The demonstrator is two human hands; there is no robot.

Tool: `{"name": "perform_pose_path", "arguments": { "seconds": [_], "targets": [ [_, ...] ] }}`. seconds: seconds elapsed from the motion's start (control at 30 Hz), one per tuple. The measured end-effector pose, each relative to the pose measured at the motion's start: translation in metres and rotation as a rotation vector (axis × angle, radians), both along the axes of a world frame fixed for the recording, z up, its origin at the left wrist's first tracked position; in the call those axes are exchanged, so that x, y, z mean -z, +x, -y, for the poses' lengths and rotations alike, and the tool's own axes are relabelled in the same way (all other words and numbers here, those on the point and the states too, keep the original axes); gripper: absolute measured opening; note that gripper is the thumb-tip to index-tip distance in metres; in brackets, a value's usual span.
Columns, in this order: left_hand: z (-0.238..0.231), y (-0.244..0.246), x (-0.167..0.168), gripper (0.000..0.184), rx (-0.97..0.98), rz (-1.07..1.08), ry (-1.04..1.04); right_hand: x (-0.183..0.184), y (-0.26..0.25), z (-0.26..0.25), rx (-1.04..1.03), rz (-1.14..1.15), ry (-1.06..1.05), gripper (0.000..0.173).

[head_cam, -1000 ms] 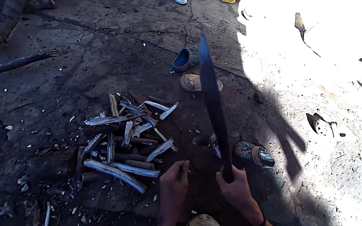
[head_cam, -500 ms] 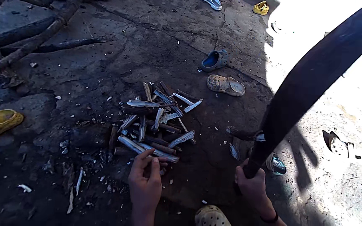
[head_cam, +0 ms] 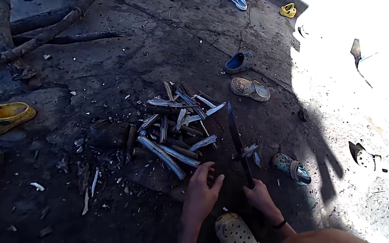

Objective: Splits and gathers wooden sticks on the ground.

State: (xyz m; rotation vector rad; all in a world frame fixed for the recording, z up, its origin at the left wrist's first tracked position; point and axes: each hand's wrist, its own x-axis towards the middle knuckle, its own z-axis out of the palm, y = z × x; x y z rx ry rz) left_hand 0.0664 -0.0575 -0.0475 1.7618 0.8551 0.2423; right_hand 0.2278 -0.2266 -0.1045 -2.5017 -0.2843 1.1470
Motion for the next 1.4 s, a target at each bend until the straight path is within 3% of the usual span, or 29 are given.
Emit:
{"name": "perform_pose_path", "arguments": {
  "seconds": [0.13,0.33,0.4,0.5,0.6,0.73,0.9,1.0,1.1,1.17,1.27,1.33,1.4],
  "targets": [
    [0.025,0.057,0.02,0.062,0.105,0.108,-0.005,-0.003,-0.004,-0.006,-0.105,0.084,-0.078,0.017],
    [0.025,0.112,0.039,0.042,-0.042,0.166,0.144,-0.014,-0.002,-0.018,-0.118,0.085,-0.187,0.017],
    [0.017,0.117,0.039,0.043,-0.007,0.117,0.159,-0.022,-0.003,-0.022,-0.157,0.084,-0.239,0.018],
    [0.016,0.114,0.045,0.026,-0.001,0.19,0.26,-0.02,0.0,-0.023,-0.147,0.052,-0.225,0.016],
    [0.03,0.102,0.056,0.017,-0.089,0.284,0.366,0.001,0.01,-0.013,0.017,-0.155,-0.086,0.013],
    [0.017,0.079,0.063,0.018,-0.213,0.25,0.3,0.009,0.007,-0.005,0.12,-0.261,0.039,0.01],
    [-0.009,0.074,0.044,0.039,-0.377,0.301,0.323,-0.008,-0.004,0.002,0.27,-0.425,0.192,0.007],
    [-0.02,0.095,0.03,0.039,-0.41,0.342,0.426,-0.029,-0.004,0.012,0.365,-0.474,0.373,0.005],
    [-0.024,0.127,0.031,0.039,-0.248,0.256,0.407,-0.053,0.003,0.021,0.425,-0.427,0.609,0.005],
    [-0.025,0.154,0.03,0.036,0.027,0.01,0.356,-0.065,0.011,0.026,0.458,-0.407,0.755,0.007],
    [-0.012,0.196,0.031,0.047,0.384,-0.332,0.32,-0.081,0.019,0.033,0.48,-0.379,0.861,0.008],
    [0.002,0.212,0.04,0.06,0.441,-0.399,0.379,-0.085,0.021,0.037,0.487,-0.352,0.886,0.008],
    [0.01,0.218,0.048,0.06,0.443,-0.44,0.473,-0.083,0.021,0.039,0.485,-0.332,0.897,0.008]
  ]
}}
